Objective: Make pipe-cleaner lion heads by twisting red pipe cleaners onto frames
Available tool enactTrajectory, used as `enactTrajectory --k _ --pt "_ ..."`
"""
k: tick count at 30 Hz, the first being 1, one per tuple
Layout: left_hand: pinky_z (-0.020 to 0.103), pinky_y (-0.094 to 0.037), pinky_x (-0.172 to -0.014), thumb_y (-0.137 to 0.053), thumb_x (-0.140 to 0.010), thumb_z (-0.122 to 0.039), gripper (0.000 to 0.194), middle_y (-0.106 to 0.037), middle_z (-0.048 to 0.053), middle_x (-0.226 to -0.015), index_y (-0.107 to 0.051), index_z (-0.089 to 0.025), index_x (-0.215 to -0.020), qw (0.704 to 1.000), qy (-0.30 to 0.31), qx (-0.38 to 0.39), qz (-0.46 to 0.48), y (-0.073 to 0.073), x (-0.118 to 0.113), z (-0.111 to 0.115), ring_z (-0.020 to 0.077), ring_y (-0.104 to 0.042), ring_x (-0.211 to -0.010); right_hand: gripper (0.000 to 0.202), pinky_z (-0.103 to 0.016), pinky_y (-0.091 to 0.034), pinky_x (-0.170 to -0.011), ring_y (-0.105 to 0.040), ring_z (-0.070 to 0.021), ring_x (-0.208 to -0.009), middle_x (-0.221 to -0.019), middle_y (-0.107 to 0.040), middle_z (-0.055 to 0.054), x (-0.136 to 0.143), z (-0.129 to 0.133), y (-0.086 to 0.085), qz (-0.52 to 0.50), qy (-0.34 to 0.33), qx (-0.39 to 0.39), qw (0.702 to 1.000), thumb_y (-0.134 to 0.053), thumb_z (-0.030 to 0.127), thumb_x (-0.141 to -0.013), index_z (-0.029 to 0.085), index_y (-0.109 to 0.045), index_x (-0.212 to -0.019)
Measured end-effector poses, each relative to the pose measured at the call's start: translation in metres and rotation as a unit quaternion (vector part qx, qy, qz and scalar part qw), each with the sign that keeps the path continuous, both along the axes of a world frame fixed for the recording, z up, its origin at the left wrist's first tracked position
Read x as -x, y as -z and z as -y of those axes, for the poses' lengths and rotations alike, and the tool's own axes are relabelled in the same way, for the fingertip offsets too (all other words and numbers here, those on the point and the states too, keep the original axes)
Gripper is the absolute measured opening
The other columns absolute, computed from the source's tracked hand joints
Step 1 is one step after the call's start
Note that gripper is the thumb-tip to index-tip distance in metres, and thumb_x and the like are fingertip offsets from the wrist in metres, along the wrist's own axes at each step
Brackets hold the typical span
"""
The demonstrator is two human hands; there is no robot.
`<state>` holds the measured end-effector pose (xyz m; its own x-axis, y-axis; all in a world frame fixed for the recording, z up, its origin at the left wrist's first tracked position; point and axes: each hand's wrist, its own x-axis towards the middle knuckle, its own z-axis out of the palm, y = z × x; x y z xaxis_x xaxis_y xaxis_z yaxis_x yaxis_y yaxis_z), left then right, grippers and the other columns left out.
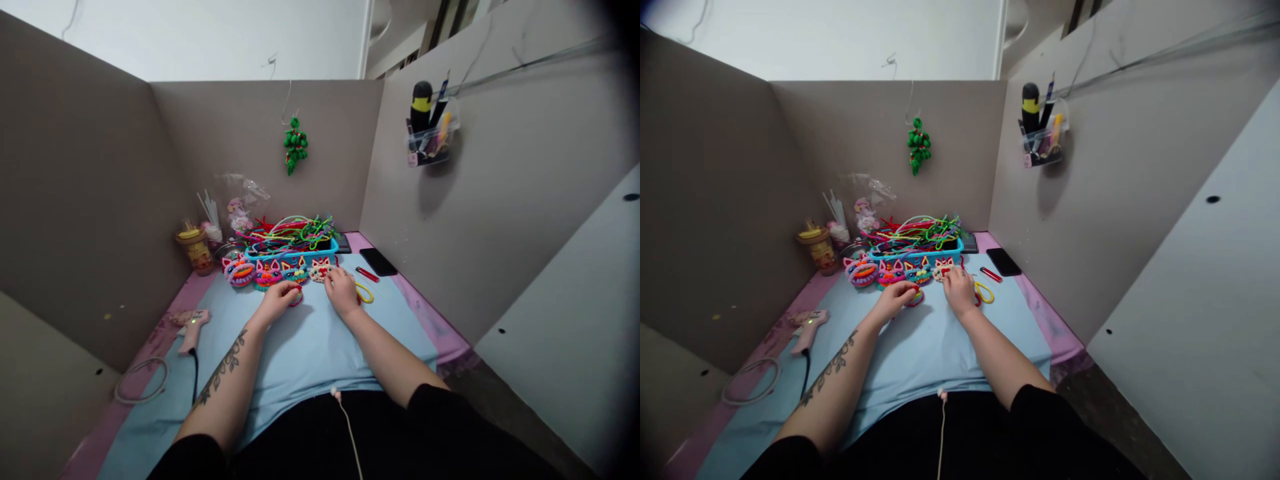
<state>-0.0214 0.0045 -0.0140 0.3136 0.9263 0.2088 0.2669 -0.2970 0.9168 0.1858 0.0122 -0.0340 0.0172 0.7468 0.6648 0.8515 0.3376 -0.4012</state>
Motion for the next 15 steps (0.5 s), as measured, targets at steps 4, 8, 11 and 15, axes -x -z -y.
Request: enactTrajectory --k 4,8,11,15 --pt "0.025 -0.043 -0.066 -0.058 -0.074 -0.042 0.035 -0.065 0.006 -0.082 -0.061 -0.013 -0.094 0.998 0.001 0.023 0.053 -0.002 -0.002 0.002 0.0143 -0.057 -0.072 0.017 -0.039 -0.033 -0.09 -0.052 -0.0223 -0.093 -0.091 -0.062 -0.009 0.005 0.015 -0.004 -0.042 -0.052 -0.069 0.995 -0.043 0.023 -0.087 0.02 -0.06 -0.087" --pt "0.024 -0.043 -0.065 -0.061 -0.072 -0.038 0.031 -0.063 0.005 -0.08 -0.059 -0.013 -0.092 0.995 0.023 0.039 0.091 -0.004 -0.005 0.006 0.0128 -0.056 -0.069 0.012 -0.04 -0.03 -0.095 -0.053 -0.0202 -0.093 -0.092 -0.063 -0.006 0.026 0.029 -0.005 -0.01 -0.178 -0.078 0.981 -0.047 0.024 -0.086 0.022 -0.059 -0.086" --pt "0.023 -0.042 -0.062 -0.062 -0.072 -0.036 0.027 -0.06 0.003 -0.074 -0.058 -0.013 -0.087 0.993 0.045 0.045 0.101 -0.004 -0.005 0.008 0.0112 -0.054 -0.064 0.014 -0.04 -0.032 -0.095 -0.054 -0.019 -0.089 -0.09 -0.064 -0.005 0.037 0.033 -0.003 0.016 -0.226 -0.073 0.971 -0.045 0.022 -0.086 0.022 -0.059 -0.089" --pt "0.022 -0.04 -0.058 -0.062 -0.072 -0.036 0.027 -0.058 0.001 -0.07 -0.057 -0.014 -0.086 0.993 0.047 0.046 0.096 -0.006 -0.006 0.009 0.0101 -0.052 -0.06 0.016 -0.038 -0.04 -0.084 -0.055 -0.0194 -0.083 -0.084 -0.064 -0.006 0.036 0.029 0.0 0.01 -0.218 -0.096 0.971 -0.044 0.019 -0.086 0.02 -0.059 -0.091"
